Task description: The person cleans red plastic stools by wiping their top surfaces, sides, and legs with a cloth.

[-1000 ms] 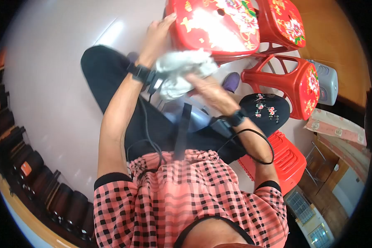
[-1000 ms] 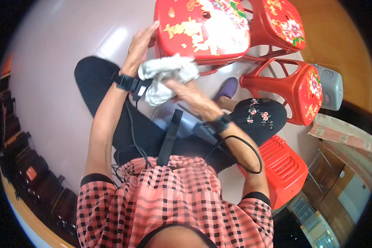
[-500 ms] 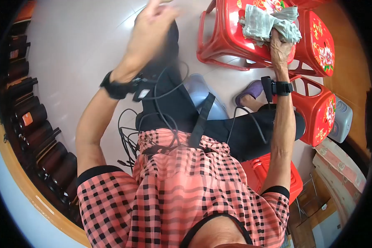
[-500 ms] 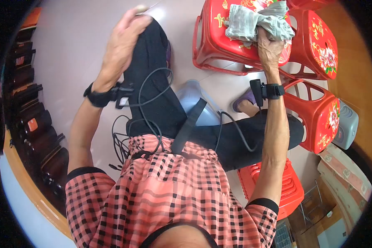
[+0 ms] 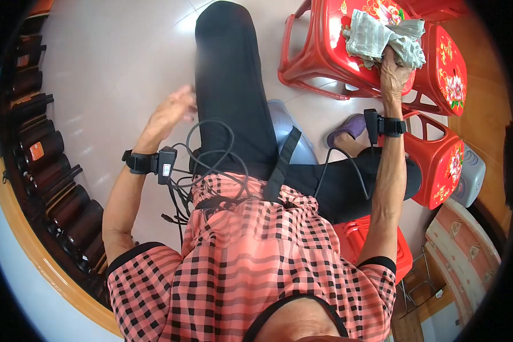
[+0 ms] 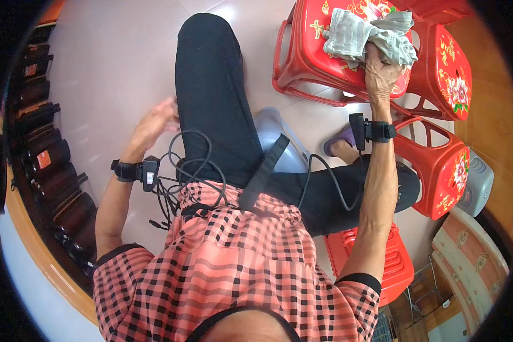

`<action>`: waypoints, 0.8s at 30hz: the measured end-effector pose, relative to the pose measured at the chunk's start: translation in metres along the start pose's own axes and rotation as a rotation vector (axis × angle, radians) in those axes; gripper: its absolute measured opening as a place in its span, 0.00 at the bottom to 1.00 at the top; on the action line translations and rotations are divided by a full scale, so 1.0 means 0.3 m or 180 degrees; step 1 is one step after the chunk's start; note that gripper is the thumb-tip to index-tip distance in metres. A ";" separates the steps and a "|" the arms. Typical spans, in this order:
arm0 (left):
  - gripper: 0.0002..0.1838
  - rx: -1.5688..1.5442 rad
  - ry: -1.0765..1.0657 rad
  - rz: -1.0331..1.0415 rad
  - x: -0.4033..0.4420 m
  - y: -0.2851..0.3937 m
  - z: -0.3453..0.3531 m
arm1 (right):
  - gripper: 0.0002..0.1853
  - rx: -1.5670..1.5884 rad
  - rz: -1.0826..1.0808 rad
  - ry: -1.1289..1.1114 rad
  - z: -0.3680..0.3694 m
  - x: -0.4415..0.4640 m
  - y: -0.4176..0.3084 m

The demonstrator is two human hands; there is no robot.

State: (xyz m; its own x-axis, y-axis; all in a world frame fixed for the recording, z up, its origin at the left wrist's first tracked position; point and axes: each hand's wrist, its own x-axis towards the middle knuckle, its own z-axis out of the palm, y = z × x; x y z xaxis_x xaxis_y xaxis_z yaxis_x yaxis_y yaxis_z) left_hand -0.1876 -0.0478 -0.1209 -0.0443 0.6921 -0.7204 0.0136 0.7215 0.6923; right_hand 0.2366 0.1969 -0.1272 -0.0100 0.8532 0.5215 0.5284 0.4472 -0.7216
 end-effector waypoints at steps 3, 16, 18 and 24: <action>0.21 0.0952 -0.0648 -0.0269 0.028 -0.206 -0.046 | 0.09 0.0447 0.0499 -0.0011 0.002 -0.019 0.030; 0.15 0.1227 -0.1060 -0.0523 -0.027 -0.305 -0.032 | 0.09 0.0394 0.0170 -0.0097 0.009 -0.018 0.059; 0.17 0.1491 -0.0544 -0.0018 -0.007 -0.205 -0.072 | 0.08 0.0425 0.0336 -0.0036 0.011 -0.023 0.035; 0.24 0.1671 0.0421 0.1630 -0.045 0.414 0.054 | 0.10 0.0473 0.0597 -0.0082 -0.012 -0.013 -0.028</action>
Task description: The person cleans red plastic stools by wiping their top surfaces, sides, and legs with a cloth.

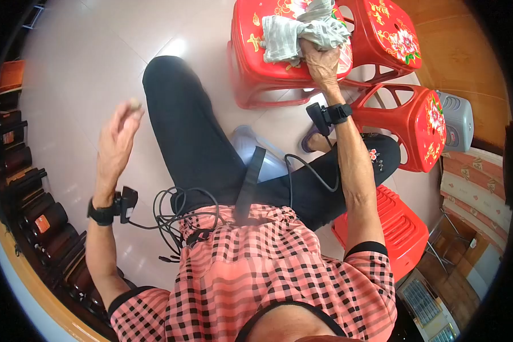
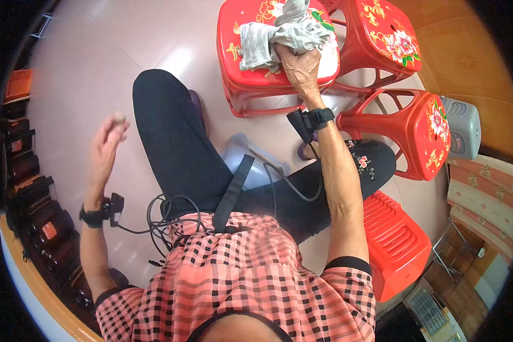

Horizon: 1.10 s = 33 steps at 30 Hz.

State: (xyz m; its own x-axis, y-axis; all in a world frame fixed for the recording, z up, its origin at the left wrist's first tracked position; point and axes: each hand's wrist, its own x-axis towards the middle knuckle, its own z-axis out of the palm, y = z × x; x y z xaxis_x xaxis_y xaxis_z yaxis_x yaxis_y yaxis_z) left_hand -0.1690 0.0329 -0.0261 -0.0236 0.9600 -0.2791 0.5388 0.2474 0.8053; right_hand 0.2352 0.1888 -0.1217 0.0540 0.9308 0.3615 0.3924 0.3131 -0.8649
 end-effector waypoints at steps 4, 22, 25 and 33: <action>0.23 0.0209 -0.0557 0.0588 0.165 0.393 0.160 | 0.11 0.0160 -0.0024 -0.0047 -0.016 0.007 -0.003; 0.30 -0.0112 -0.0074 0.2307 0.511 0.401 0.760 | 0.19 0.0476 0.0547 -0.0034 -0.042 -0.019 0.019; 0.29 -0.0372 -0.0121 0.2220 0.457 0.353 0.699 | 0.20 0.0069 0.0227 -0.0506 -0.056 -0.051 0.009; 0.24 -0.0694 0.0472 0.1632 0.302 0.121 0.570 | 0.21 0.0875 0.0314 -0.0935 -0.037 -0.046 -0.037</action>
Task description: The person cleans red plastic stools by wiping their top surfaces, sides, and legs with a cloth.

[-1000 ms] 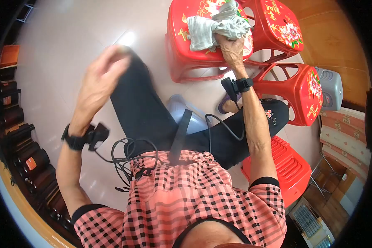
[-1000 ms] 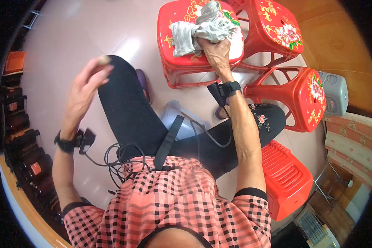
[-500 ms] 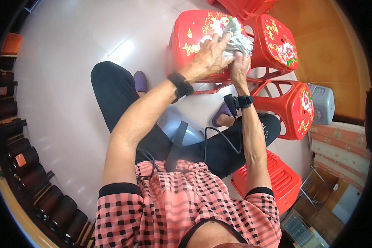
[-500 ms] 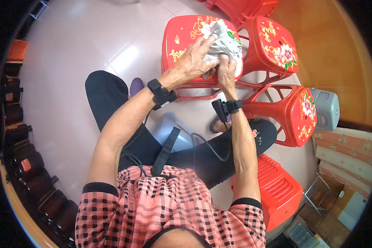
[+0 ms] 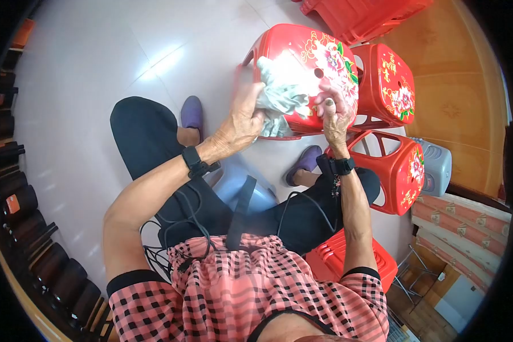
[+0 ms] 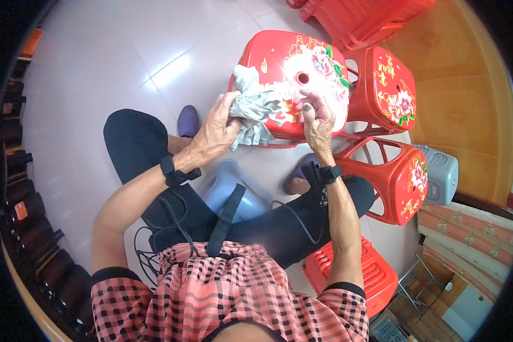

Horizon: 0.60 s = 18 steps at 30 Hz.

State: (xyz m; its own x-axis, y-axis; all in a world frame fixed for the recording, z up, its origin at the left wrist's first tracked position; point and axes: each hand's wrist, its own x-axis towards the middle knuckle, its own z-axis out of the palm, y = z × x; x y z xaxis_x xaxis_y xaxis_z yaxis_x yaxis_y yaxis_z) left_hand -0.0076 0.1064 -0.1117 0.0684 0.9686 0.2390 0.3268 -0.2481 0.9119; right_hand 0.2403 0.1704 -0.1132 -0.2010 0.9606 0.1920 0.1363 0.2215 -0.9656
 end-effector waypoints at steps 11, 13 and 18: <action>0.19 0.0022 0.0383 -0.0522 0.296 -0.216 -0.075 | 0.15 -0.0456 0.0280 0.0120 0.023 -0.001 -0.043; 0.19 0.0012 0.0445 -0.0413 0.423 -0.255 -0.098 | 0.14 -0.0517 0.0276 0.0116 0.031 0.006 -0.047; 0.21 0.0488 0.0439 -0.0374 0.724 -0.438 -0.072 | 0.15 -0.0673 0.0394 0.0162 0.043 0.005 -0.063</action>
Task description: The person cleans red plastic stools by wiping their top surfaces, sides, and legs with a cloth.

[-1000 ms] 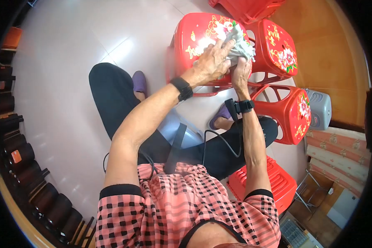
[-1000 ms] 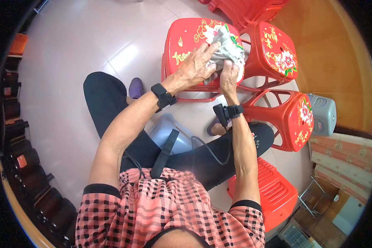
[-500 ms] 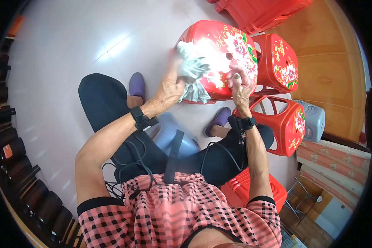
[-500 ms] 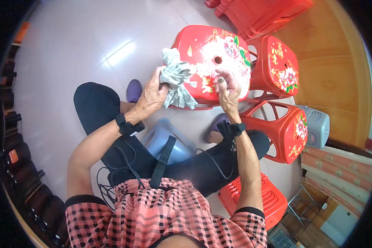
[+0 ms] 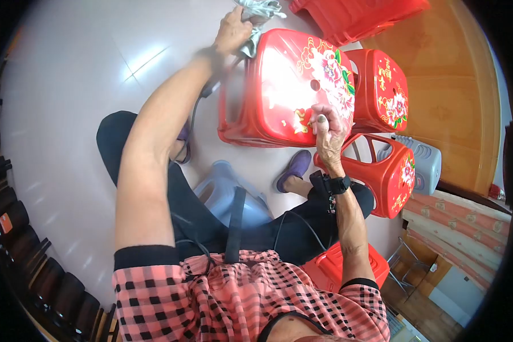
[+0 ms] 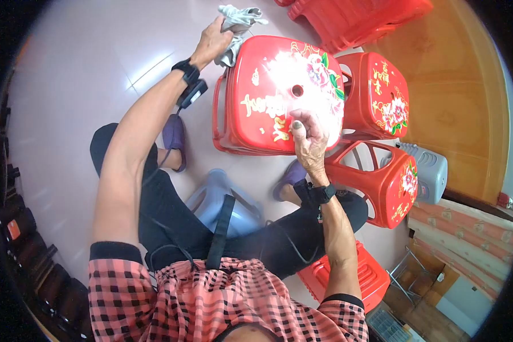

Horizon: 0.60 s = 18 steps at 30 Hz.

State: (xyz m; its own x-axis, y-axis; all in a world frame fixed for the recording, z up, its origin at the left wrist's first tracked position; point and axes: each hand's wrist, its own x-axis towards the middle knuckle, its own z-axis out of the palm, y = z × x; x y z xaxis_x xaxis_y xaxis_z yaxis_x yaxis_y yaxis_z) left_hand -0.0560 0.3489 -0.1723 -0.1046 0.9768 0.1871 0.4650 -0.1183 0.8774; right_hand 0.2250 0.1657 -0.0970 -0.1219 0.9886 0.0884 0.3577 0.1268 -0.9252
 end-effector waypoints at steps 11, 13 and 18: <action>0.23 0.0040 0.0699 -0.0201 -0.185 0.042 0.031 | 0.12 -0.0265 -0.0062 0.0134 -0.002 0.007 0.013; 0.21 -0.0084 0.0667 -0.0153 -0.276 0.088 0.023 | 0.11 -0.0302 -0.0200 0.0203 0.006 0.012 0.023; 0.19 -0.0264 0.0422 -0.0099 -0.478 0.244 -0.037 | 0.10 -0.0596 -0.0460 0.0289 0.012 0.021 0.004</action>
State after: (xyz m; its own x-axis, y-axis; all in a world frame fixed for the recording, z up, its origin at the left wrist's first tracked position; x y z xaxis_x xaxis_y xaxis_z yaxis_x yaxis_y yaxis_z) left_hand -0.0168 0.1982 -0.1300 -0.2356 0.9486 0.2112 0.3862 -0.1080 0.9161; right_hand 0.2213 0.1718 -0.0988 -0.1036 0.9612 0.2556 0.5088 0.2720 -0.8168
